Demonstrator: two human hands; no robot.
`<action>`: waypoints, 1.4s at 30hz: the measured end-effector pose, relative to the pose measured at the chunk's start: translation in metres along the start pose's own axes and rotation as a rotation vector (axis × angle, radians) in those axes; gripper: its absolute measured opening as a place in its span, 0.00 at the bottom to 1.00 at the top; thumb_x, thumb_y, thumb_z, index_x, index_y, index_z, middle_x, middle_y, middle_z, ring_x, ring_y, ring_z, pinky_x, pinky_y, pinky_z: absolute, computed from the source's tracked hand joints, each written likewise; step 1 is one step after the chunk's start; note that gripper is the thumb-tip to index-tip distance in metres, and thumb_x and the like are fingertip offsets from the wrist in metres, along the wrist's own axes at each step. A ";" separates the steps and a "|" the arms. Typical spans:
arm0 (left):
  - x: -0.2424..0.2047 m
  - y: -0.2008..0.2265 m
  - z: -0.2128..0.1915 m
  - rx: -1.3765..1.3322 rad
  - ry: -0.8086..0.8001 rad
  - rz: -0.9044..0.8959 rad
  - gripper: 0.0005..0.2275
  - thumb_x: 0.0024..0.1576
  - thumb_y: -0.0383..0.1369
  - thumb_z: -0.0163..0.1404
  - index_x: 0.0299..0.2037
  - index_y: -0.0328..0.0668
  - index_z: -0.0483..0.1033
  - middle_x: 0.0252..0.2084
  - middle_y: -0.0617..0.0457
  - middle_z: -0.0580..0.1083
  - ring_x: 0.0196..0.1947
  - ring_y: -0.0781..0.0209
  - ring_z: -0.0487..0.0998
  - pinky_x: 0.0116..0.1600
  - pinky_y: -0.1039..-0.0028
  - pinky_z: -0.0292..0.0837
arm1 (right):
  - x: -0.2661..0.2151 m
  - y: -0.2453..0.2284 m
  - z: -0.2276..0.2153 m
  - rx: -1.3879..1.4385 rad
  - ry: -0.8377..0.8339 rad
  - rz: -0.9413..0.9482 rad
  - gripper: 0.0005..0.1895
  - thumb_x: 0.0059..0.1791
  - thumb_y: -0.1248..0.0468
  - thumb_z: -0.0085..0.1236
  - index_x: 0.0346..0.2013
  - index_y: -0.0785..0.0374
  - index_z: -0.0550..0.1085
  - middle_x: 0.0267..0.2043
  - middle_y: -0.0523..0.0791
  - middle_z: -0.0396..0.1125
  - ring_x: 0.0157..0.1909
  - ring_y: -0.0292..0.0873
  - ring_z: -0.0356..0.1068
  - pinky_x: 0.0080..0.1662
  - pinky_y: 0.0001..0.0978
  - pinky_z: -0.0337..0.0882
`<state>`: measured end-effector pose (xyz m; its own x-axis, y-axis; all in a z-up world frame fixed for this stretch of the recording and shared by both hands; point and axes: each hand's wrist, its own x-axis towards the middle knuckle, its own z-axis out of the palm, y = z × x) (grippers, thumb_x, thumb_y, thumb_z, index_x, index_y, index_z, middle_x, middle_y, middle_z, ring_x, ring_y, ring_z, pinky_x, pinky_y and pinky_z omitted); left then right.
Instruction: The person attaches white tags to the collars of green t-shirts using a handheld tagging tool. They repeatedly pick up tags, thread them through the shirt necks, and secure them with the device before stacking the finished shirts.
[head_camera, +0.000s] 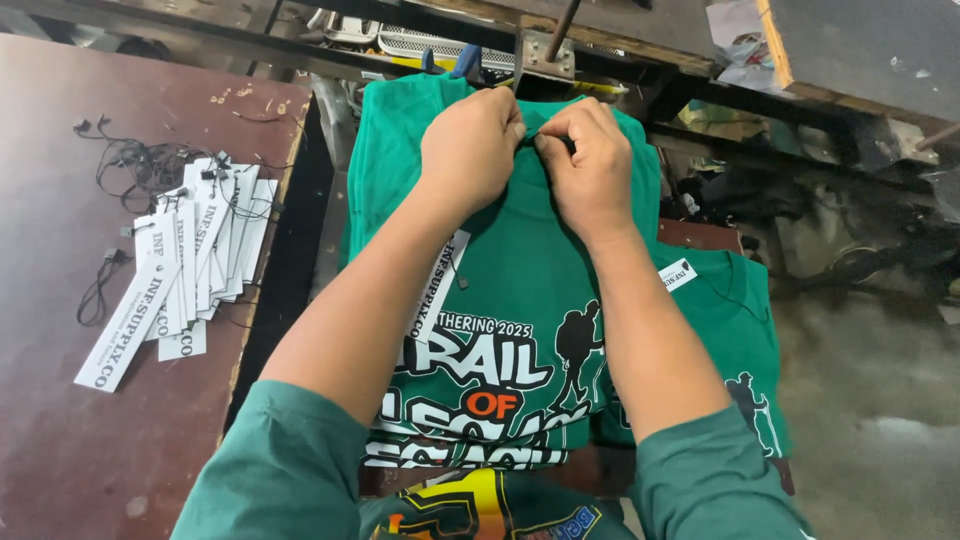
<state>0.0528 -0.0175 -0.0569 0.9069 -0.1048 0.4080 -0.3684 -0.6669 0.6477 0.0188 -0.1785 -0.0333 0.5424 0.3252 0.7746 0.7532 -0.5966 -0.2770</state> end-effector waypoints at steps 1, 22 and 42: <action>0.000 0.000 0.000 -0.001 0.002 -0.001 0.05 0.60 0.35 0.48 0.33 0.49 0.73 0.34 0.55 0.76 0.33 0.48 0.75 0.29 0.55 0.64 | 0.000 0.000 0.000 0.000 -0.001 -0.002 0.06 0.50 0.74 0.58 0.30 0.65 0.71 0.34 0.47 0.66 0.37 0.48 0.63 0.42 0.40 0.62; 0.002 -0.003 0.002 0.053 0.005 0.095 0.05 0.60 0.34 0.46 0.32 0.49 0.72 0.32 0.56 0.76 0.31 0.47 0.74 0.26 0.54 0.63 | 0.000 -0.003 -0.003 0.021 -0.035 0.046 0.08 0.47 0.75 0.58 0.31 0.65 0.68 0.35 0.47 0.64 0.38 0.48 0.62 0.41 0.39 0.63; 0.003 -0.004 0.002 0.039 -0.004 0.083 0.03 0.58 0.34 0.48 0.32 0.50 0.73 0.33 0.57 0.77 0.33 0.48 0.75 0.28 0.55 0.63 | 0.000 -0.001 -0.002 0.037 -0.036 0.058 0.09 0.48 0.77 0.60 0.30 0.65 0.69 0.34 0.47 0.63 0.36 0.46 0.63 0.37 0.39 0.62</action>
<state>0.0576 -0.0161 -0.0596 0.8746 -0.1634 0.4564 -0.4338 -0.6839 0.5866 0.0177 -0.1789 -0.0318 0.5982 0.3169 0.7360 0.7328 -0.5880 -0.3424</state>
